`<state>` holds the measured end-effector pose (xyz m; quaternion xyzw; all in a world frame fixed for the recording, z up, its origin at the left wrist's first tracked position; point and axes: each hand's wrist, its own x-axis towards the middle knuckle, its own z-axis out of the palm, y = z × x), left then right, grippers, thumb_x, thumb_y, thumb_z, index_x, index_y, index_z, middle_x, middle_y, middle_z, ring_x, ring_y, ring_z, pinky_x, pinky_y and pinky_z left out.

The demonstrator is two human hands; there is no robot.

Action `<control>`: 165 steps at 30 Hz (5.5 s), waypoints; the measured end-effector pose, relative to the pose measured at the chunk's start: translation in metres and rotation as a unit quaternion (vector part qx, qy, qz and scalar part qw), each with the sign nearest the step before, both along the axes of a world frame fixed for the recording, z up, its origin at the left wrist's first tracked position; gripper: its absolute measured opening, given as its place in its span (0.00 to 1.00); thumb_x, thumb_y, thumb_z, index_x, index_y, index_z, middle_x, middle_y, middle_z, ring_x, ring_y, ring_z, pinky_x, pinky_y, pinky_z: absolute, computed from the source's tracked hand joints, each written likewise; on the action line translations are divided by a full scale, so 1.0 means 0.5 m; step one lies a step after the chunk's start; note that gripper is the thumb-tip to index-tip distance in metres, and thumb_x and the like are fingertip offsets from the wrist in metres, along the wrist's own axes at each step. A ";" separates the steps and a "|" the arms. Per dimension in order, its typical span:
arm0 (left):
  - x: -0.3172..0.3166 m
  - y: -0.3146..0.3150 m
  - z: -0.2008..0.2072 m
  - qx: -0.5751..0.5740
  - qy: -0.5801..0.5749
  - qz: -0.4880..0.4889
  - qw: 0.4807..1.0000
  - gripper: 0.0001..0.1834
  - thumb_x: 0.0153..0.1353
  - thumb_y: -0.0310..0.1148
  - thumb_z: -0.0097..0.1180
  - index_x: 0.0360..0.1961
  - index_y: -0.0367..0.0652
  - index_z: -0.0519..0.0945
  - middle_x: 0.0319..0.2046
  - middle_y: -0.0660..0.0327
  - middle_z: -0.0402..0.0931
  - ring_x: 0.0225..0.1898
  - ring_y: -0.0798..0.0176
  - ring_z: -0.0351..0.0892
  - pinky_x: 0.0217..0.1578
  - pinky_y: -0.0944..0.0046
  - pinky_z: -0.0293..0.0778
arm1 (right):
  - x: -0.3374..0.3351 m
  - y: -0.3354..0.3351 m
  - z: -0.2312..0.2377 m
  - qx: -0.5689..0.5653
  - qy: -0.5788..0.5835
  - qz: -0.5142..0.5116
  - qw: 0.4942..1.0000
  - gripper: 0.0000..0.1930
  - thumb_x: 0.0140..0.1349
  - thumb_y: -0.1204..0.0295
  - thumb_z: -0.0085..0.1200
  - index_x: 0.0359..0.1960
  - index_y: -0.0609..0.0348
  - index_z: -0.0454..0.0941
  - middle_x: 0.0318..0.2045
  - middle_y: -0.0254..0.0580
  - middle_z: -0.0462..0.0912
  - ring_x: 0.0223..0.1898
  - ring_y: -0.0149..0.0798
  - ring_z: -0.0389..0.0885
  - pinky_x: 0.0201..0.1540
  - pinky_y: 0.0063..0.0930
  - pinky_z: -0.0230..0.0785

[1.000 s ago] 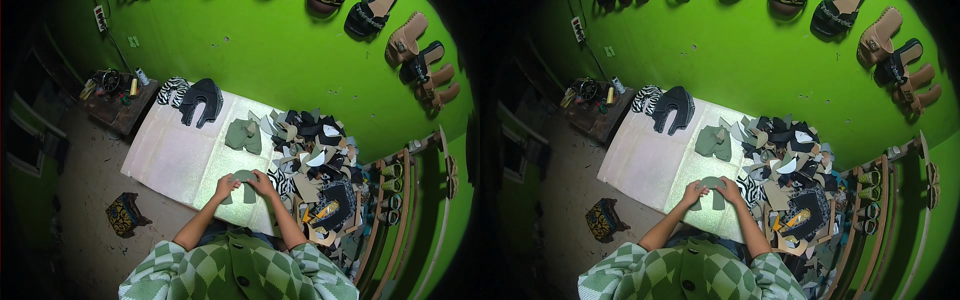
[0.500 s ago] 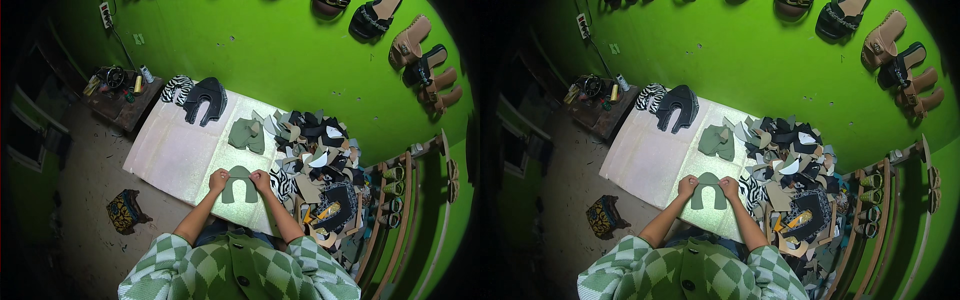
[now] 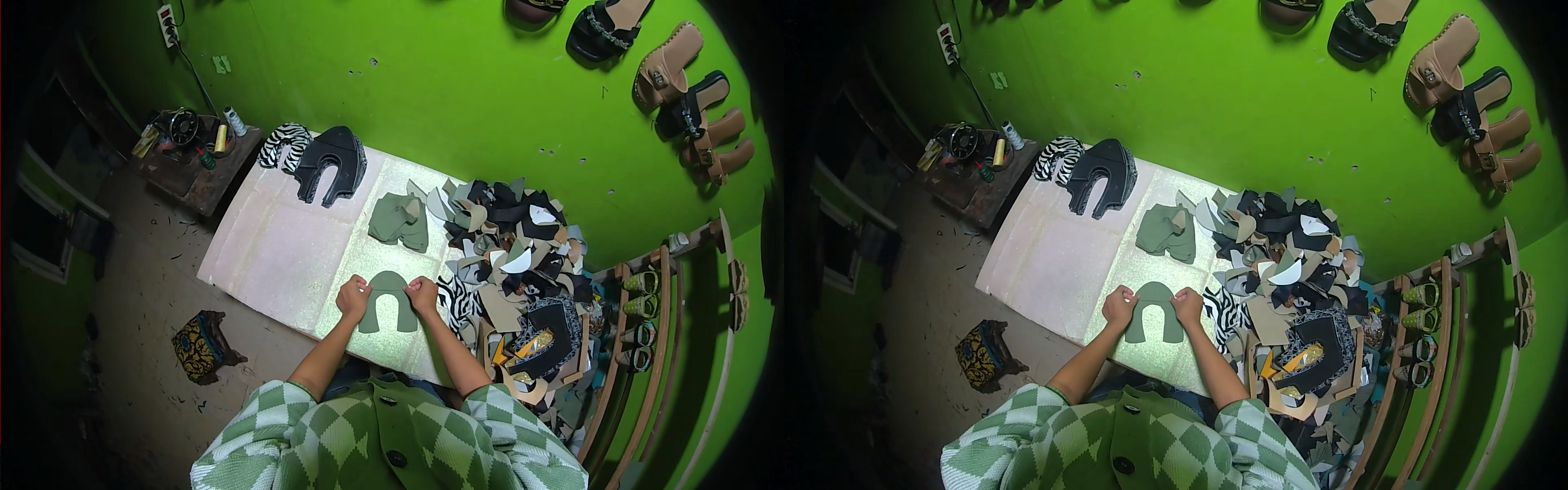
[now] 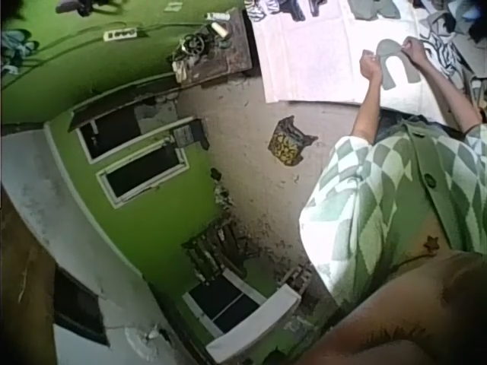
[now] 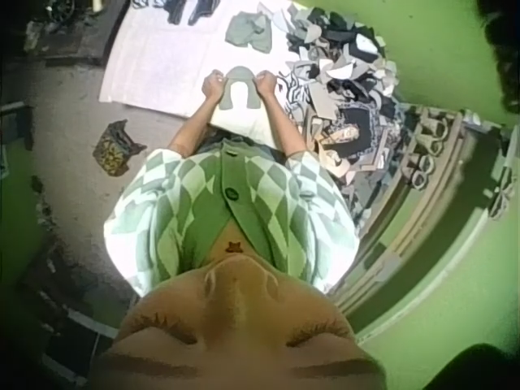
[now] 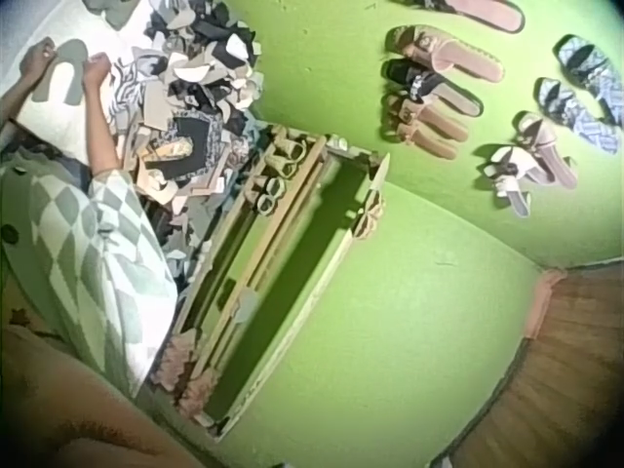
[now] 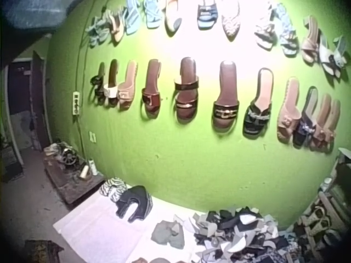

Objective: Sorting and organizing pre-cut shoe upper components on a work table.

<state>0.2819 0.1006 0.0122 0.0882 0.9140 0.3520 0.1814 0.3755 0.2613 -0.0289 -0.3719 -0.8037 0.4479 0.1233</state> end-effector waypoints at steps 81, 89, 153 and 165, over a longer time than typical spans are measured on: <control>0.039 0.012 -0.011 -0.010 0.167 -0.052 0.984 0.11 0.48 0.26 0.60 0.34 0.41 0.74 0.38 0.56 0.68 0.43 0.53 0.68 0.39 0.57 0.68 | -0.007 -0.034 0.049 0.227 -0.074 0.071 0.969 0.10 0.44 0.71 0.63 0.21 0.62 0.75 0.28 0.49 0.75 0.32 0.50 0.76 0.33 0.40 0.69; -0.006 0.003 -0.039 0.002 0.022 0.031 0.999 0.12 0.43 0.30 0.66 0.28 0.40 0.76 0.28 0.55 0.77 0.32 0.52 0.78 0.34 0.57 0.72 | -0.045 -0.028 0.023 0.124 -0.195 0.015 0.973 0.12 0.45 0.69 0.64 0.24 0.64 0.75 0.28 0.54 0.78 0.31 0.52 0.79 0.32 0.42 0.71; -0.332 0.090 0.071 0.132 0.260 -0.264 0.919 0.17 0.47 0.22 0.51 0.41 0.43 0.74 0.42 0.57 0.71 0.46 0.53 0.69 0.45 0.56 0.64 | -0.253 0.137 0.158 0.338 -0.112 -0.011 0.934 0.27 0.40 0.78 0.58 0.47 0.44 0.73 0.57 0.52 0.57 0.59 0.54 0.56 0.56 0.46 0.52; -0.260 0.248 0.081 0.146 0.228 -0.376 0.886 0.15 0.46 0.30 0.61 0.39 0.47 0.77 0.42 0.60 0.71 0.47 0.53 0.69 0.44 0.58 0.67 | -0.189 0.156 0.213 0.309 0.085 0.181 0.930 0.07 0.48 0.72 0.55 0.30 0.54 0.74 0.47 0.40 0.72 0.54 0.45 0.65 0.54 0.43 0.53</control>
